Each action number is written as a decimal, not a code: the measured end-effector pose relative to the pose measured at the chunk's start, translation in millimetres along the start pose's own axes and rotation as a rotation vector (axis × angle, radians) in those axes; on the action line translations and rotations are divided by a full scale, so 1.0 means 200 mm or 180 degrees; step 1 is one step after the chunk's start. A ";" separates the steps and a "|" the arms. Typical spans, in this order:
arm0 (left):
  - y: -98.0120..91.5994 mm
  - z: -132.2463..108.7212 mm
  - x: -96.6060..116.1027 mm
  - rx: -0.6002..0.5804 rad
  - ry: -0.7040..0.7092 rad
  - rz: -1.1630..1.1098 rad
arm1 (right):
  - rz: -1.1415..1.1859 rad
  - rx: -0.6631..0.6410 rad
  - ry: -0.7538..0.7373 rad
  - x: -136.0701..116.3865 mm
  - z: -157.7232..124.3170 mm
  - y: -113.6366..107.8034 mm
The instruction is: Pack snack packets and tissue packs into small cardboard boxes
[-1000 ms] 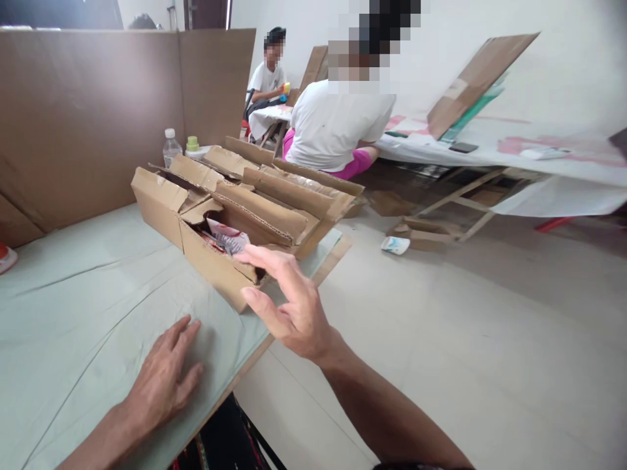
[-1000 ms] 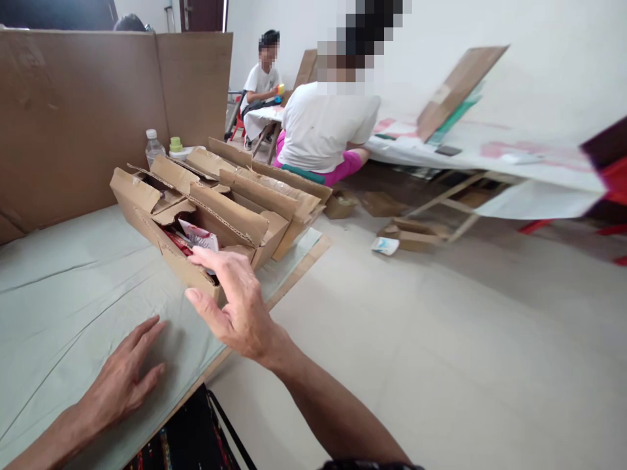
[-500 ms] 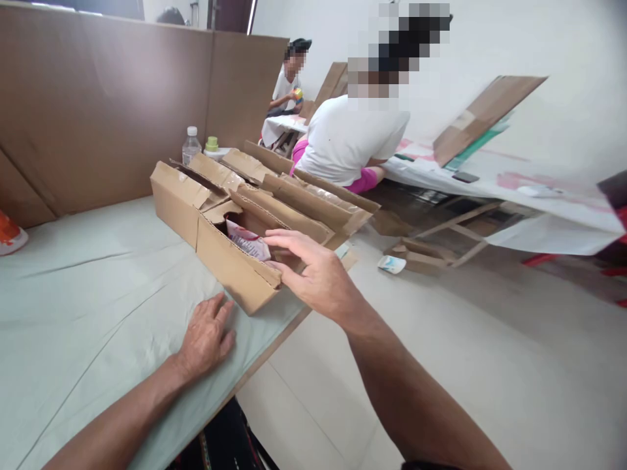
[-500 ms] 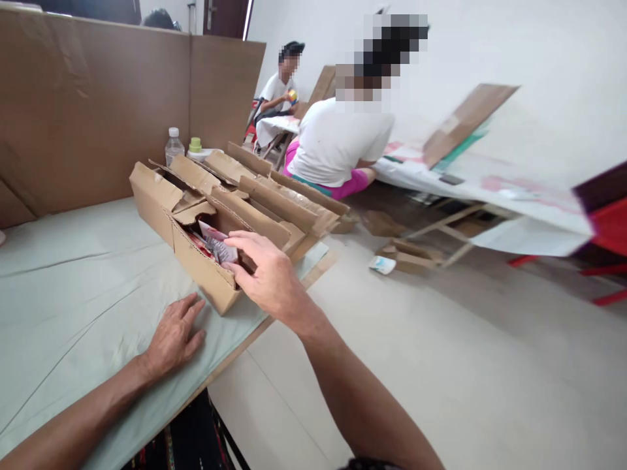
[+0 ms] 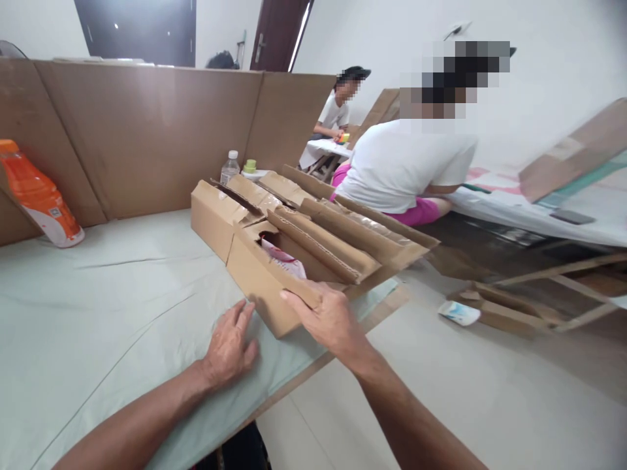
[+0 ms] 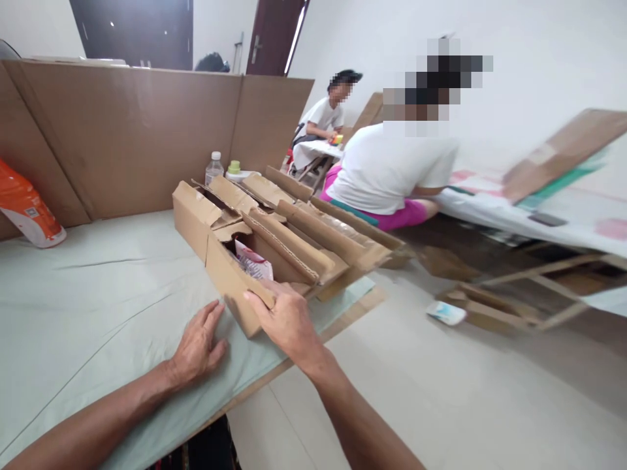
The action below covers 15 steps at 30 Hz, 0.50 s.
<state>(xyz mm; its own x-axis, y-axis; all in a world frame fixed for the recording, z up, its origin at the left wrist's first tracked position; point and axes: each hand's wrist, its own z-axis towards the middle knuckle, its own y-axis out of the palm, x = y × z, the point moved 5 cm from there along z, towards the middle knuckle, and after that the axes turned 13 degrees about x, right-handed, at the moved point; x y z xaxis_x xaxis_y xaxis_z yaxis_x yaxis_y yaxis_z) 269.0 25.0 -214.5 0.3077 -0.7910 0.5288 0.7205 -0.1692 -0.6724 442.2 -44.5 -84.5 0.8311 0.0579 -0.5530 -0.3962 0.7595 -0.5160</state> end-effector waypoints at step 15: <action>-1.37 -0.70 -0.15 0.0771 -0.0492 -0.0096 | 0.2451 -0.1261 -0.1877 -0.67 -0.28 0.15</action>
<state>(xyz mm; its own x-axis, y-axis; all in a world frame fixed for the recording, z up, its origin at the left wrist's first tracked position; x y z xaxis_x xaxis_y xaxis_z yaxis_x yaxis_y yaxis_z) -25.6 12.2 -118.1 0.3617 -0.6857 0.6317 0.8525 -0.0312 -0.5219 298.3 -65.8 -62.0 0.3161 0.8234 -0.4713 -0.9100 0.1228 -0.3959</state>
